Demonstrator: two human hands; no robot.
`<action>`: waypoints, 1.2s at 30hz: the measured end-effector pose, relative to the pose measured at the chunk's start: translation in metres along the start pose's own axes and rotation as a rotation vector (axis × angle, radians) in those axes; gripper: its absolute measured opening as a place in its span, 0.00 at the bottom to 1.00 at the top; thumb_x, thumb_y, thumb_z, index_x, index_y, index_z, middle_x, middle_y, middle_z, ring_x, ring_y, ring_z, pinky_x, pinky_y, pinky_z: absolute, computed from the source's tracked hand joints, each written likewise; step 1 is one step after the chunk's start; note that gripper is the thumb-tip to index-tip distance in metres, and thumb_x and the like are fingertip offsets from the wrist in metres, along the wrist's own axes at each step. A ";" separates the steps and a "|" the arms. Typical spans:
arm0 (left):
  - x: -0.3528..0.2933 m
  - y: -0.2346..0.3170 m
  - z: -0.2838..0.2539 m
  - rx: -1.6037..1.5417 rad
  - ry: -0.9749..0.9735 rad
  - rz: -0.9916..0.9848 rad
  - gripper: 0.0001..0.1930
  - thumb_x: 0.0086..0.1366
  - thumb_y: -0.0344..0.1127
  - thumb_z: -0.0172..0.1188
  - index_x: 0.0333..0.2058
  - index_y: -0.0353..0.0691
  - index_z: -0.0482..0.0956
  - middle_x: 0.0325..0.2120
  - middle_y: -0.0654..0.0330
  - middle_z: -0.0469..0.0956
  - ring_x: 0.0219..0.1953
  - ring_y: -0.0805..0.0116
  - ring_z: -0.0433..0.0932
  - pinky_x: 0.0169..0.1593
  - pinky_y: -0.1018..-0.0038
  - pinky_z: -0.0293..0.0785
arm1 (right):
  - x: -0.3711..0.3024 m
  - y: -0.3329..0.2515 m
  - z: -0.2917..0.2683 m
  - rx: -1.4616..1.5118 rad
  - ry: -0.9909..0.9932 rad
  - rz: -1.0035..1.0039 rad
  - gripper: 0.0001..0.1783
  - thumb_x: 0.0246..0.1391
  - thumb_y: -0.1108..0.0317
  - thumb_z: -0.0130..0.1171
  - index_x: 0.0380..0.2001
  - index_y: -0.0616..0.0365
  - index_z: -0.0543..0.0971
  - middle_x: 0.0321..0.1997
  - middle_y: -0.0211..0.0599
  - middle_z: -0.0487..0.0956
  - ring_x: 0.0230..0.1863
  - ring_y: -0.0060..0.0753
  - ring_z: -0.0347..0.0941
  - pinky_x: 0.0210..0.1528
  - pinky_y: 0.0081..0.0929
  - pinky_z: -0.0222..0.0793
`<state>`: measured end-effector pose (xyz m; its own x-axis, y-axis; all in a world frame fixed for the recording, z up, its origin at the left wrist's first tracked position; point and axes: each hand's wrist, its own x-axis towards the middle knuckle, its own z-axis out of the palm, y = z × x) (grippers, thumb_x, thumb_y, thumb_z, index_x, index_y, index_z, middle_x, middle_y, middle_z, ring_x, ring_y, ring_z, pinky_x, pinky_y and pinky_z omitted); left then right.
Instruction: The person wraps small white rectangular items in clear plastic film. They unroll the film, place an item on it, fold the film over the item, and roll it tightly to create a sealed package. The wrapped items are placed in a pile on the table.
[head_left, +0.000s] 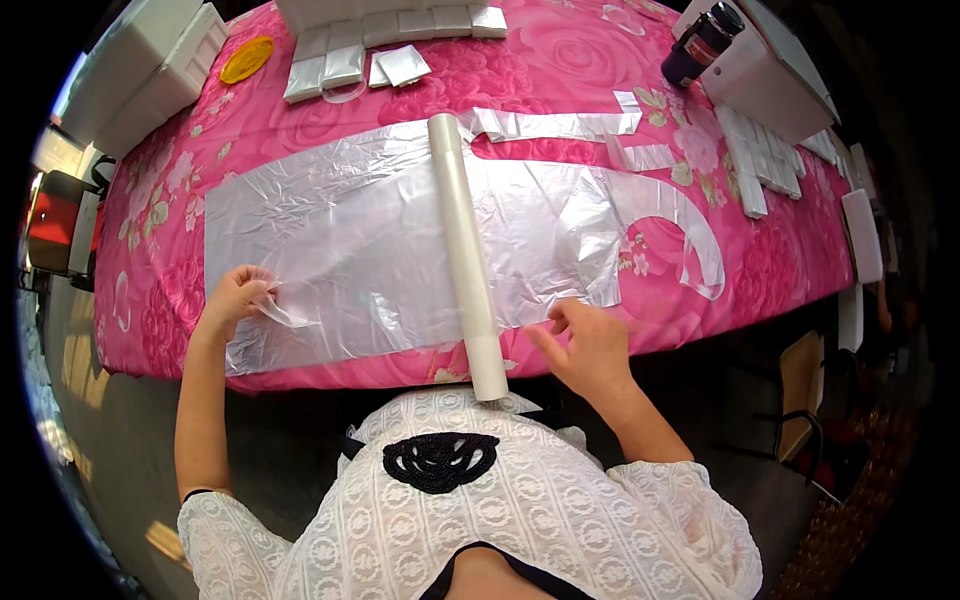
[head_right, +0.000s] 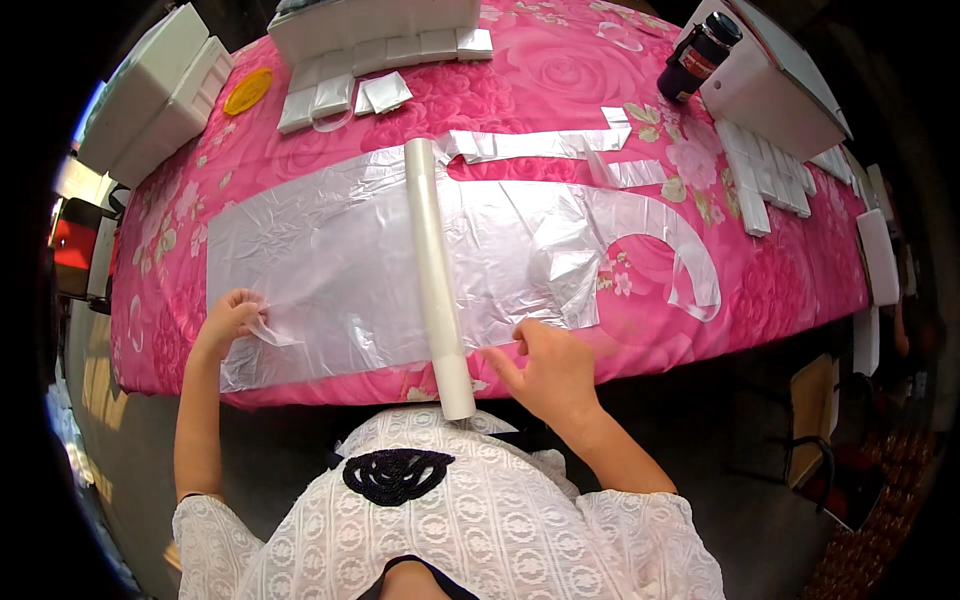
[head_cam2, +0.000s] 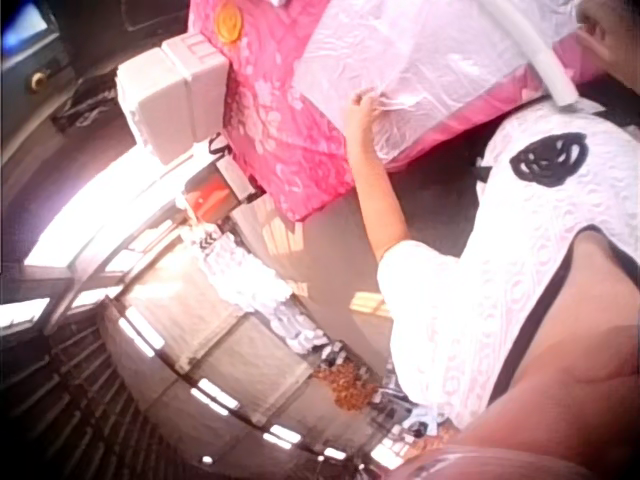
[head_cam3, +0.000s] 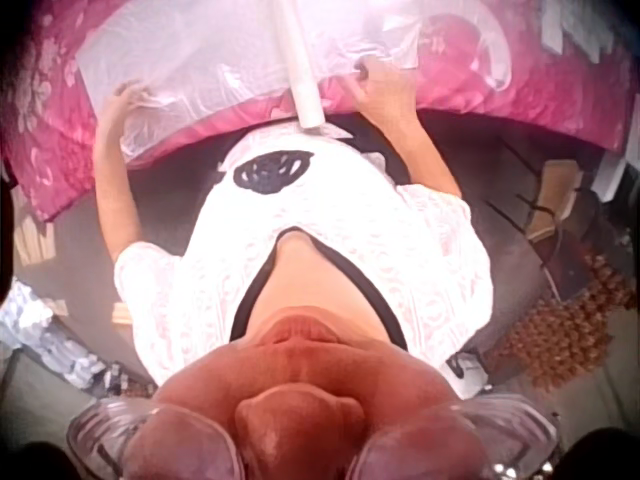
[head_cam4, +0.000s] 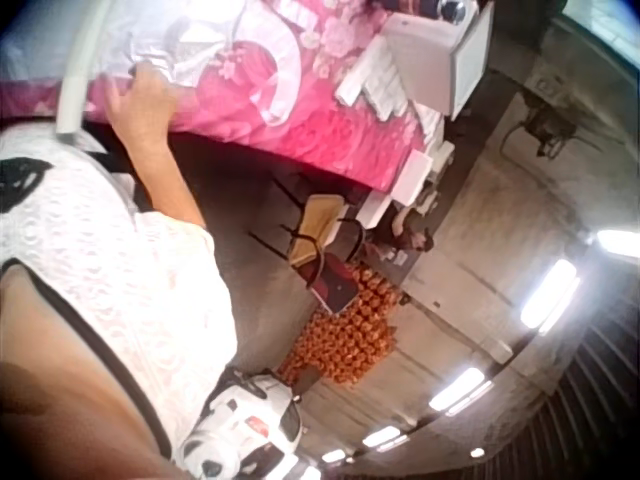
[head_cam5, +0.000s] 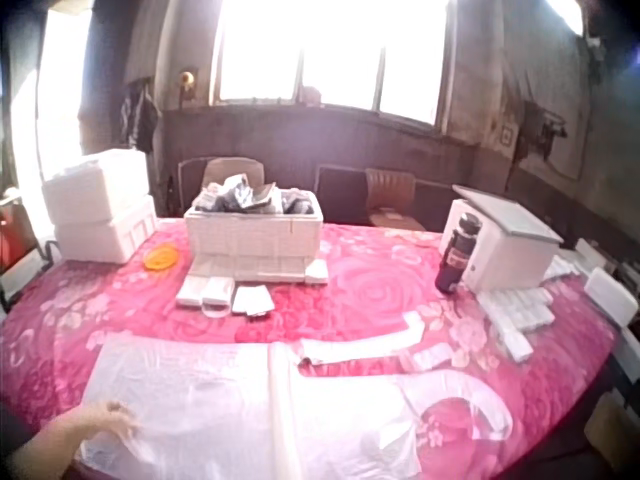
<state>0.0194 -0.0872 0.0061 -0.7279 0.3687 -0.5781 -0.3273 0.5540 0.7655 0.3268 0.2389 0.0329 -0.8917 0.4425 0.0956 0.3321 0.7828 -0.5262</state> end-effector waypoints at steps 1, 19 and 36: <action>0.001 0.000 -0.003 0.006 -0.005 -0.021 0.11 0.53 0.32 0.55 0.36 0.39 0.72 0.27 0.63 0.75 0.28 0.76 0.74 0.30 0.80 0.71 | -0.006 -0.017 0.008 -0.049 -0.189 0.014 0.28 0.40 0.42 0.60 0.24 0.62 0.72 0.17 0.42 0.73 0.22 0.44 0.73 0.25 0.37 0.66; -0.036 0.077 0.066 0.817 0.368 0.921 0.17 0.54 0.22 0.49 0.45 0.32 0.71 0.45 0.48 0.72 0.49 0.53 0.69 0.54 0.67 0.63 | -0.020 -0.031 0.034 0.111 -0.458 0.219 0.26 0.41 0.47 0.56 0.21 0.66 0.77 0.19 0.52 0.75 0.24 0.51 0.74 0.29 0.42 0.68; -0.004 0.023 0.238 0.819 0.154 0.993 0.30 0.55 0.30 0.44 0.57 0.26 0.53 0.59 0.41 0.51 0.62 0.46 0.49 0.63 0.56 0.44 | -0.017 -0.030 0.027 0.043 -0.502 0.196 0.27 0.41 0.45 0.57 0.20 0.64 0.78 0.18 0.50 0.75 0.23 0.50 0.74 0.28 0.41 0.69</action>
<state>0.1579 0.1017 -0.0410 -0.5246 0.8239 0.2143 0.8113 0.4075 0.4191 0.3237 0.1962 0.0240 -0.8552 0.3069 -0.4178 0.5035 0.6834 -0.5286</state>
